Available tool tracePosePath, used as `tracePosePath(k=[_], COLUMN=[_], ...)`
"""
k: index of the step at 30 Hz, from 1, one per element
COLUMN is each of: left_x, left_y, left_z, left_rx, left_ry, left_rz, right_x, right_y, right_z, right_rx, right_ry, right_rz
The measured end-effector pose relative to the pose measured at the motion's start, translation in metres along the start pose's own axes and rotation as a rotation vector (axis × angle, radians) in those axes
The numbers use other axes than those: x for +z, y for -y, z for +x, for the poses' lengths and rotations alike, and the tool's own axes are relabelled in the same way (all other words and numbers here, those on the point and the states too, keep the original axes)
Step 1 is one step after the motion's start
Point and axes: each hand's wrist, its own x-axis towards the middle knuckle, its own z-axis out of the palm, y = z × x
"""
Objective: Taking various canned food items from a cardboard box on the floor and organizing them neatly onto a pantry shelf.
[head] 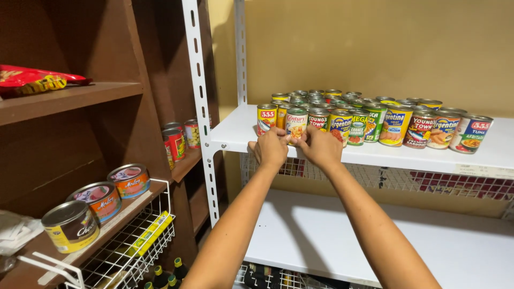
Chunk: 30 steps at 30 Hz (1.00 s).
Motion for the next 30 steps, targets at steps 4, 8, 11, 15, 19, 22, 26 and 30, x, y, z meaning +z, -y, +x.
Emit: tracePosePath(k=[4,8,11,15,19,22,26,30], left_x=[-0.011,0.002,0.014,0.033,0.02,0.019,0.022,0.024], left_y=[-0.013,-0.007,0.0,0.016,0.01,0.01,0.01,0.011], left_z=[-0.005,0.0,0.008,0.014,0.008,0.002,-0.006,-0.005], left_rx=[0.008,0.022,0.118,0.235,0.194,0.189,0.222,0.251], left_ry=[0.029,0.037,-0.026,-0.083,-0.019,-0.086,-0.16,-0.213], left_rz=[0.024,-0.026,-0.103,-0.226,-0.295,-0.293,-0.36,-0.361], right_x=[-0.025,-0.033,-0.031,-0.004,-0.007,-0.006,-0.008,0.005], right_y=[0.002,0.002,0.001,-0.021,-0.017,-0.017,-0.015,-0.025], right_z=[0.013,0.012,0.01,0.01,0.004,0.003,0.001,0.01], right_rx=[0.02,0.182,0.157,0.059,0.056,0.103,0.141,0.134], right_ry=[0.09,0.236,0.163,-0.068,-0.146,-0.153,-0.16,-0.189], right_rz=[0.113,0.324,0.305,0.374,0.426,0.502,0.469,0.445])
